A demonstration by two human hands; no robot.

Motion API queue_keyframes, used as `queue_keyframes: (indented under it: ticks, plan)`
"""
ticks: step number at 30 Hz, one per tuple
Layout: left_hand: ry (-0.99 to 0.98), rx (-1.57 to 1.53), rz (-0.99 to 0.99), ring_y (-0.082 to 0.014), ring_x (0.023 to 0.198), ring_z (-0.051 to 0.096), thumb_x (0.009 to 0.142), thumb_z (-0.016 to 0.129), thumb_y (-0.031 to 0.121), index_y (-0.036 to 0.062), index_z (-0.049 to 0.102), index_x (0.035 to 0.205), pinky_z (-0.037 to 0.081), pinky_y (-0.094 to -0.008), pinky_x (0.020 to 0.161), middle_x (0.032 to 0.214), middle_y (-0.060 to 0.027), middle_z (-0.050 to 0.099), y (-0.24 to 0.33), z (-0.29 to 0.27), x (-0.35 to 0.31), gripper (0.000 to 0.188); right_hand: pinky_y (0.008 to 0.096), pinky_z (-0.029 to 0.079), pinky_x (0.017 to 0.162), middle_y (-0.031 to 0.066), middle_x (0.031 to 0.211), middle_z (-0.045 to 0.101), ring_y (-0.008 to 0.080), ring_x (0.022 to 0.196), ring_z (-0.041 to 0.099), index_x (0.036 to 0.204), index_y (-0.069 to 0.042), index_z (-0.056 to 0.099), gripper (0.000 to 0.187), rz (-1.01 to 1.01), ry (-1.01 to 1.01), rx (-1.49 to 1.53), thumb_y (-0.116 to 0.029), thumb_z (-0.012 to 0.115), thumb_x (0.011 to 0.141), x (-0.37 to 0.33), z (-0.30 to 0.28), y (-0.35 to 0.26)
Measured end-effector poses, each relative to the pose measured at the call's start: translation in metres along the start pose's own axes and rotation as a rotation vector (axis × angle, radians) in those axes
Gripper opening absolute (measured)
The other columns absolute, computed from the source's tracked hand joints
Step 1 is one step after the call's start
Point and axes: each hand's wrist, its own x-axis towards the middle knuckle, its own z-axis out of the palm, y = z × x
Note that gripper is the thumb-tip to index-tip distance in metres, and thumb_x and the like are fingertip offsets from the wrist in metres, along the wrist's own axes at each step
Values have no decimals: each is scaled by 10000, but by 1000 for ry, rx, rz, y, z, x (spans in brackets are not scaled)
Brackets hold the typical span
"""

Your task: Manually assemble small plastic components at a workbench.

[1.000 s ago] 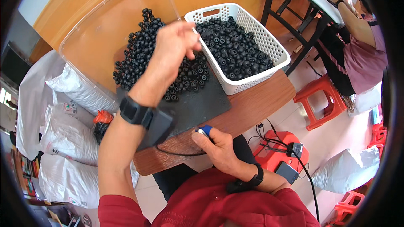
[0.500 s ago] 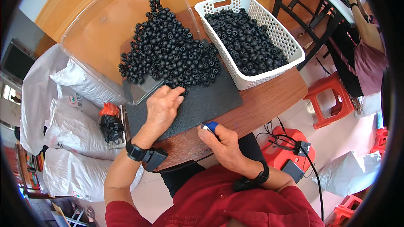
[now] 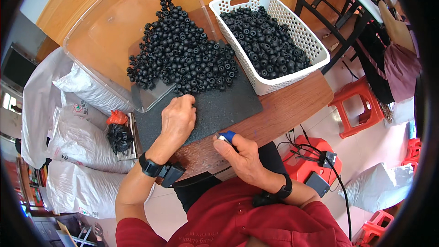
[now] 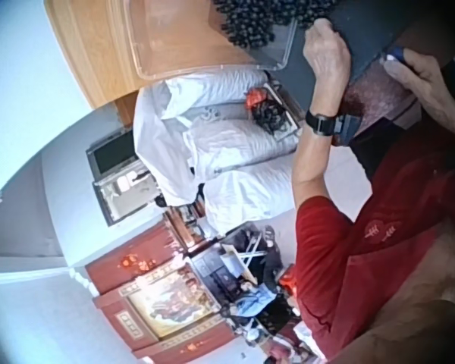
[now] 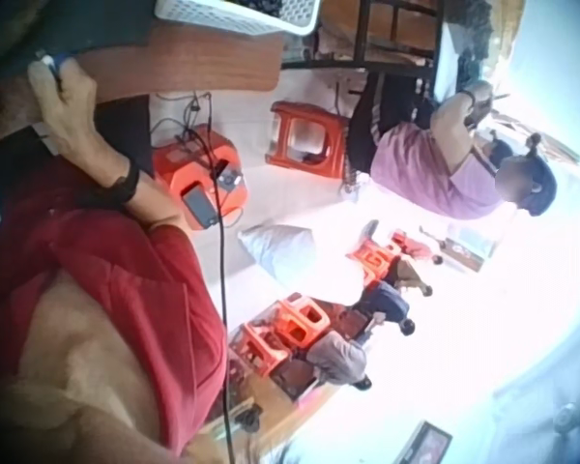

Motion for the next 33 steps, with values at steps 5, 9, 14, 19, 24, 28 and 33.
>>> queue_keyframes:
  ticks: [5, 9, 14, 19, 24, 28, 33]
  plan:
    - [-120, -905, -577, -53, 677, 523, 821, 679, 26, -28, 658, 1009, 425, -197, 633, 811, 17, 619, 8, -22, -28, 196, 293, 406, 548, 81, 676, 500, 111, 611, 444, 896, 25, 580, 215, -8, 77, -1, -183, 581, 947, 3, -1, -1]
    - [-128, -1341, -707, -53, 736, 540, 813, 707, 48, -18, 662, 1005, 435, -197, 676, 863, -6, 634, 29, -41, -36, 208, 312, 401, 529, 107, 658, 485, 167, 574, 460, 857, 21, 564, 210, -85, 84, -81, -166, 563, 953, 4, 1, -6]
    - [-109, -1548, -691, -84, 764, 577, 823, 712, 97, -32, 640, 1015, 464, -207, 695, 881, -41, 645, 44, -44, -46, 243, 332, 401, 498, 122, 654, 516, 225, 538, 501, 802, 14, 546, 209, -184, 77, -170, -140, 570, 941, 5, 6, -9]
    - [-114, -1623, -687, -108, 783, 596, 830, 709, 123, -37, 620, 1028, 480, -213, 702, 904, -67, 653, 51, -44, -49, 269, 357, 410, 471, 135, 657, 548, 263, 526, 551, 757, 11, 546, 199, -336, 157, -143, -105, 618, 902, 8, 15, -7]
    - [-129, -1626, -714, -115, 793, 606, 837, 702, 126, -48, 610, 1037, 495, -217, 697, 918, -78, 654, 56, -44, -53, 280, 370, 411, 464, 134, 650, 550, 286, 524, 546, 738, -2, 546, 210, -390, 152, -219, -119, 643, 883, 7, 15, 1]
    - [-127, -1630, -716, -115, 790, 607, 833, 704, 126, -55, 607, 1042, 497, -213, 686, 923, -82, 655, 56, -44, -56, 292, 386, 415, 461, 138, 645, 549, 299, 526, 553, 728, -11, 531, 228, -394, 137, -287, -136, 643, 882, 7, 15, 2]
    - [-126, -1642, -730, -114, 788, 603, 828, 709, 138, -62, 605, 1042, 489, -209, 682, 920, -85, 654, 56, -43, -55, 310, 394, 420, 458, 138, 643, 549, 306, 525, 558, 735, -11, 530, 232, -431, 135, -346, -150, 634, 889, 7, 15, 3]
